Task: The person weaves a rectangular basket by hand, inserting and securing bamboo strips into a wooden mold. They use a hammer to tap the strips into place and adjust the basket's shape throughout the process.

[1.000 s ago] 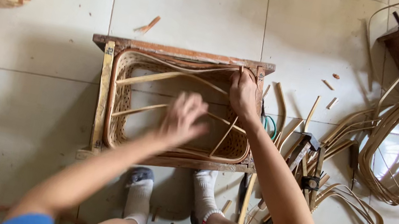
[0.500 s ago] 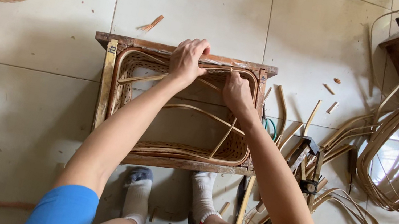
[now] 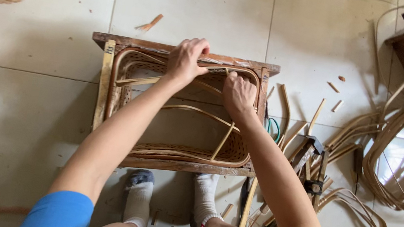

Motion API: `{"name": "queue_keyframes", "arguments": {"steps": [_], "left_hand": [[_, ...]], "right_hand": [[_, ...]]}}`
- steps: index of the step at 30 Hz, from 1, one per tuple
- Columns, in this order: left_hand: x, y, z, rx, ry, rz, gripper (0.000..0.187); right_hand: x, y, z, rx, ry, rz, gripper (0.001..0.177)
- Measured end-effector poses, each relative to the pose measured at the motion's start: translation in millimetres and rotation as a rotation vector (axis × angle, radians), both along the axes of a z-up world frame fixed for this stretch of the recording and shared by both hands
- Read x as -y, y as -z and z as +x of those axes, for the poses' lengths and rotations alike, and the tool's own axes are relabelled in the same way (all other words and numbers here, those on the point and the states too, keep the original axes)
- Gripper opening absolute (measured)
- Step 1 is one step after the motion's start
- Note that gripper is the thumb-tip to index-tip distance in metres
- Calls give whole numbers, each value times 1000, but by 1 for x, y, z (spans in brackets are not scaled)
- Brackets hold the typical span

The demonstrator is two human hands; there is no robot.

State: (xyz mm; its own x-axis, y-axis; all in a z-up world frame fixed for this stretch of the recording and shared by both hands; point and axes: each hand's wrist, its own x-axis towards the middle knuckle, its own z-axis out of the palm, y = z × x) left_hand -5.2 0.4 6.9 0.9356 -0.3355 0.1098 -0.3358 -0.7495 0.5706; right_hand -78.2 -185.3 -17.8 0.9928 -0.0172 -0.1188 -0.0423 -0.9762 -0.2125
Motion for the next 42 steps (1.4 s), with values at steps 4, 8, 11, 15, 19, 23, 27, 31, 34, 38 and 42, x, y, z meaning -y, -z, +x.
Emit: {"name": "queue_keyframes", "arguments": {"steps": [4, 8, 11, 15, 19, 23, 27, 31, 34, 38, 42], "left_hand": [[-13, -4, -7, 90, 148, -45, 49], [-47, -13, -15, 338, 286, -133, 33], [-64, -14, -40, 309, 183, -74, 24], [-67, -33, -122, -107, 93, -8, 17], [-82, -57, -210, -242, 378, 110, 53], [-95, -65, -243, -57, 372, 74, 65], [-88, -64, -242, 35, 343, 68, 67], [-90, -59, -250, 39, 314, 64, 67], [-94, -58, -248, 37, 336, 39, 62], [-97, -57, -246, 94, 359, 25, 55], [-100, -57, -248, 129, 361, 12, 49]], "right_hand": [[-6, -12, -11, 220, -15, 74, 29], [14, -11, -15, 294, -110, 195, 25], [82, 11, -16, 490, -96, 390, 21], [186, 65, -22, 355, 427, 483, 19], [218, 137, -51, 335, 199, -56, 49], [211, 163, -71, 131, 339, -56, 28], [221, 109, -46, 89, 361, -39, 21], [217, 4, -19, 491, 181, -19, 17], [187, -80, -1, 514, 287, 223, 26], [84, -117, -5, 271, 390, 1122, 34], [-25, -75, -12, 131, 404, 939, 36]]}}
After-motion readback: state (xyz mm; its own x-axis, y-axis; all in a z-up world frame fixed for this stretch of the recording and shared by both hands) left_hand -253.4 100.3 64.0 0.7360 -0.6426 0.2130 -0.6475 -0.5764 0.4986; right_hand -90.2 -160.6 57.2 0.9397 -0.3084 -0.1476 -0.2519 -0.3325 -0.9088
